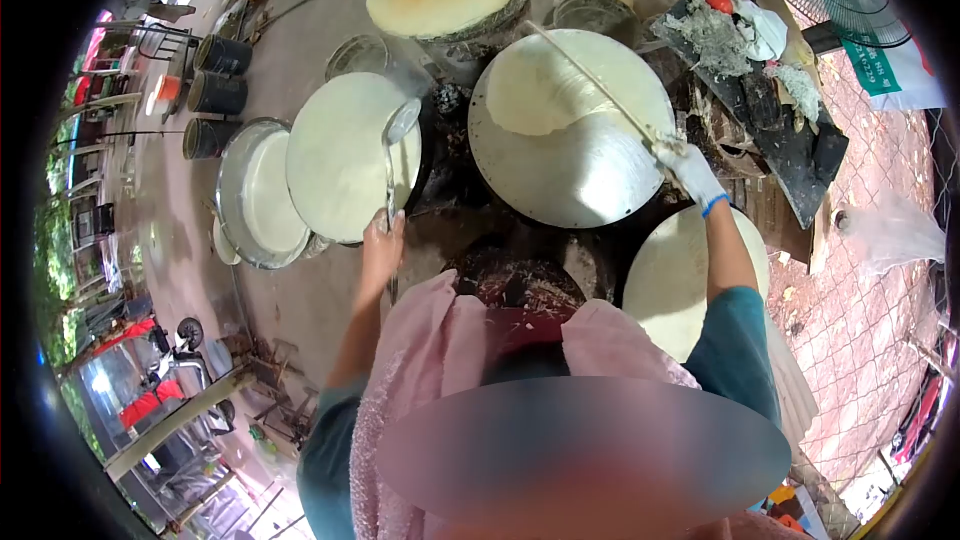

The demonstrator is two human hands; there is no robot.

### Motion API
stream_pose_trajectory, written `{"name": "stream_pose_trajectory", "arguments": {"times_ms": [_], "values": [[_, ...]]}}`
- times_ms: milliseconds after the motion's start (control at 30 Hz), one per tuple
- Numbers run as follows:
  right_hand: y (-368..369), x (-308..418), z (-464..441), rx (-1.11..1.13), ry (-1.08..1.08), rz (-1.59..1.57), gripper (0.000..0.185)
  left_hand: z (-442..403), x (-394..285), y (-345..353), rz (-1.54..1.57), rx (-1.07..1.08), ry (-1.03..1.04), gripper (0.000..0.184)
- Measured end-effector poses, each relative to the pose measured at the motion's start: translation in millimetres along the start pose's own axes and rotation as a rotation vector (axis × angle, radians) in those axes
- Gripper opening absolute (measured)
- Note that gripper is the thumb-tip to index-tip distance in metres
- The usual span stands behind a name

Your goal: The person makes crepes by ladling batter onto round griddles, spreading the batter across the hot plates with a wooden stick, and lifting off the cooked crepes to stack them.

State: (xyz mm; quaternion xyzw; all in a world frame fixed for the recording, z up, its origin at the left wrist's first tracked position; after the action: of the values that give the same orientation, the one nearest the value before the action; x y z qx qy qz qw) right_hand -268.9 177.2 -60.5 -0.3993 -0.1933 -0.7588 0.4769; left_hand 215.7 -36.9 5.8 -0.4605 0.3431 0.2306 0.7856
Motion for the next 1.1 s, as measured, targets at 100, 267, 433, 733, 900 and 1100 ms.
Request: {"name": "stream_pose_trajectory", "arguments": {"times_ms": [100, 267, 433, 733, 900, 1100], "values": [[33, 23, 14, 0.274, 0.041, 0.066, 0.036, -39, -13, 15, -0.04, 0.051, 0.067, 0.028], [11, -39, 14, 0.213, -0.029, 0.036, 0.027, -107, -36, 50, -0.417, -0.005, 0.401, 0.024], [-11, -39, -13, -0.003, -0.075, 0.191, 0.034, -122, -58, 79, -0.72, 0.099, 0.433, 0.023], [59, -75, 76, 0.298, 0.146, 0.06, 0.036, -31, 15, 38, -0.754, 0.22, 0.591, 0.02], [140, -122, 161, 0.099, 0.122, -0.825, 0.04, -6, 39, 67, -0.678, 0.46, 0.877, 0.025], [328, -60, 84, -0.03, -0.018, -0.883, 0.039, -43, -8, -1, -0.023, 0.437, 0.605, 0.021]]}}
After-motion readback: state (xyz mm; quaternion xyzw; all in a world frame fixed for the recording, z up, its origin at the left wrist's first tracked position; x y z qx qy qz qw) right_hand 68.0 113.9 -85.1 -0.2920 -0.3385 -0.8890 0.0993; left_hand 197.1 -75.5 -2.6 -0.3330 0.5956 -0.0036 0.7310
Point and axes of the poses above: each hand's wrist, its own z-axis away from the middle knuckle, its own y-axis out of the palm, x = y × z, the point moved 5 cm from there along -z, towards the middle knuckle
